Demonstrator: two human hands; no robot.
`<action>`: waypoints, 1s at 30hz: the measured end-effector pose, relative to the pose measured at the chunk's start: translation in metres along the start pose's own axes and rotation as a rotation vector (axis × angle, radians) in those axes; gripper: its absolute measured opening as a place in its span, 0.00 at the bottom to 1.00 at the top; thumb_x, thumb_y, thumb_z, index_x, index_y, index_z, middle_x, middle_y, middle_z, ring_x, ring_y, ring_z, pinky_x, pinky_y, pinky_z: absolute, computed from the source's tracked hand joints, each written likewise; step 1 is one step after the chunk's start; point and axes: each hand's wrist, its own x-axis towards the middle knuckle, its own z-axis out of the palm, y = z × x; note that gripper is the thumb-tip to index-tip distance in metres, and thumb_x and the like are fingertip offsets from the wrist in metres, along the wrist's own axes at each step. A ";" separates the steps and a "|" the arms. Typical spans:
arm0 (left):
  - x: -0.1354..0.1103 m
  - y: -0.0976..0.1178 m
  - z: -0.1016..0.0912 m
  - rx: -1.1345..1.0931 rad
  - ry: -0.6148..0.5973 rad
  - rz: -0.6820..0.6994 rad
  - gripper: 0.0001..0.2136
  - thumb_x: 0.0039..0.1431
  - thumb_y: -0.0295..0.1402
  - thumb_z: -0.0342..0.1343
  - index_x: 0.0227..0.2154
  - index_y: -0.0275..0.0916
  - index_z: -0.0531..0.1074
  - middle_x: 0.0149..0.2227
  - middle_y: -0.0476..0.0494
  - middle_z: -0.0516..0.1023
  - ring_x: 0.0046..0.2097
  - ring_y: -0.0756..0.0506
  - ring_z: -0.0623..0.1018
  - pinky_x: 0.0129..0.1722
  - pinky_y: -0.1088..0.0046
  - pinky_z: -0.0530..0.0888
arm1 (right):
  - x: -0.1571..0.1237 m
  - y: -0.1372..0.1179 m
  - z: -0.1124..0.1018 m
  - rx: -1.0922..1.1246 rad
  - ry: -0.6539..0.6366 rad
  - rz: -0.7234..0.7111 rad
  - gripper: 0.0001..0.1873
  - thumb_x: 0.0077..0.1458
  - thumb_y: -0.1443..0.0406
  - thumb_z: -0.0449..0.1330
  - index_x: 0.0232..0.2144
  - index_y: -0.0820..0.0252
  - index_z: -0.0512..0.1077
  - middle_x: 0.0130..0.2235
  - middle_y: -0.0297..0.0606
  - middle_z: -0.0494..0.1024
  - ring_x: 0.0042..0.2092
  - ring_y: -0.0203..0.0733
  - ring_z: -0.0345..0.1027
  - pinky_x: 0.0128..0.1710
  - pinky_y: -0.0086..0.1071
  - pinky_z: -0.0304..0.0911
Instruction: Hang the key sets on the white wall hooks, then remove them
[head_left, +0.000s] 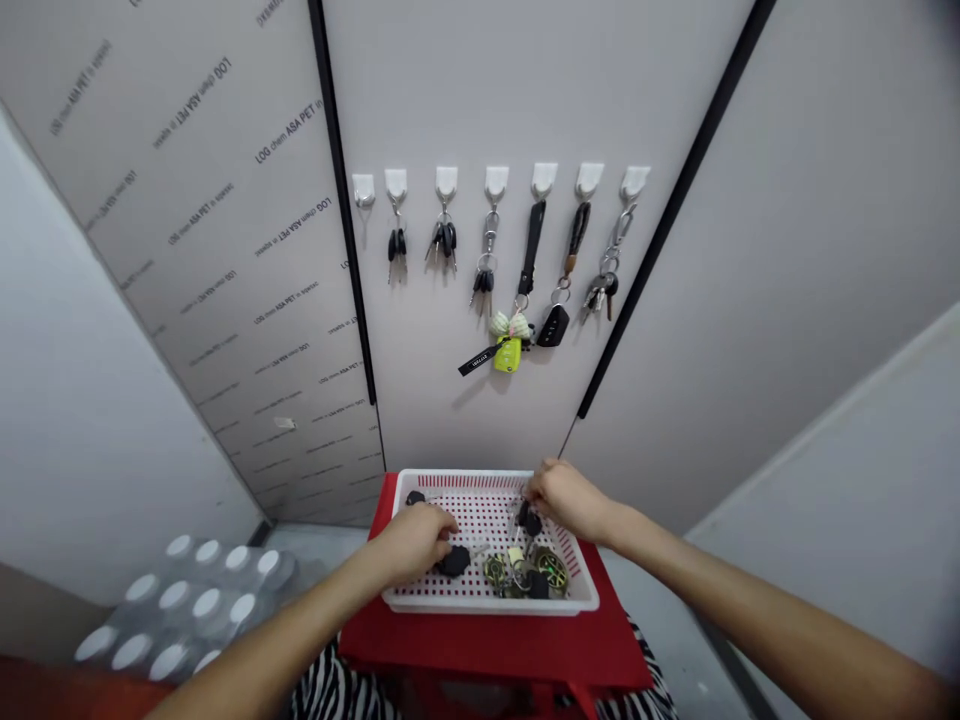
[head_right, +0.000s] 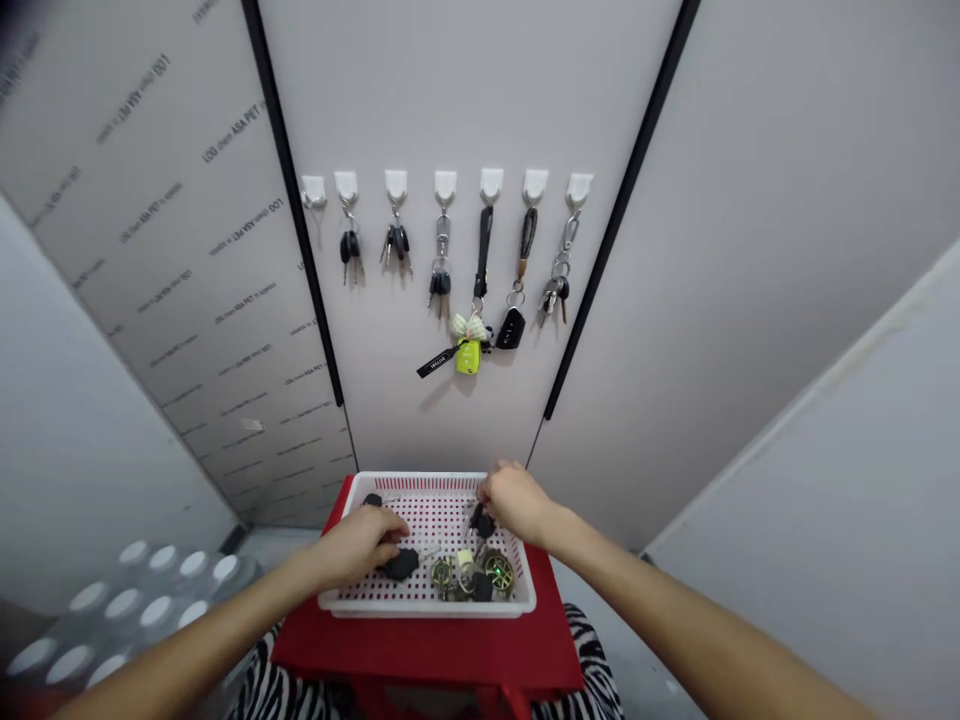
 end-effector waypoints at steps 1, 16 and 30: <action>0.001 0.000 0.000 -0.038 0.022 -0.003 0.11 0.40 0.26 0.45 0.28 0.37 0.69 0.28 0.45 0.72 0.30 0.49 0.68 0.29 0.76 0.63 | 0.000 0.001 -0.004 0.080 0.046 0.010 0.09 0.39 0.72 0.49 0.20 0.62 0.69 0.25 0.38 0.72 0.30 0.37 0.61 0.34 0.30 0.52; 0.038 0.024 -0.031 -0.678 0.435 0.003 0.12 0.41 0.28 0.46 0.31 0.34 0.69 0.33 0.44 0.71 0.35 0.49 0.68 0.36 0.76 0.64 | 0.027 -0.025 -0.043 1.161 0.246 0.069 0.05 0.36 0.67 0.53 0.21 0.62 0.61 0.19 0.27 0.63 0.23 0.28 0.56 0.24 0.24 0.53; 0.037 0.009 -0.081 -1.032 0.585 -0.058 0.09 0.37 0.34 0.51 0.19 0.31 0.69 0.15 0.50 0.66 0.20 0.54 0.63 0.23 0.78 0.62 | 0.069 -0.054 -0.063 1.312 0.291 0.142 0.07 0.34 0.65 0.55 0.20 0.65 0.65 0.17 0.28 0.64 0.19 0.27 0.55 0.21 0.24 0.52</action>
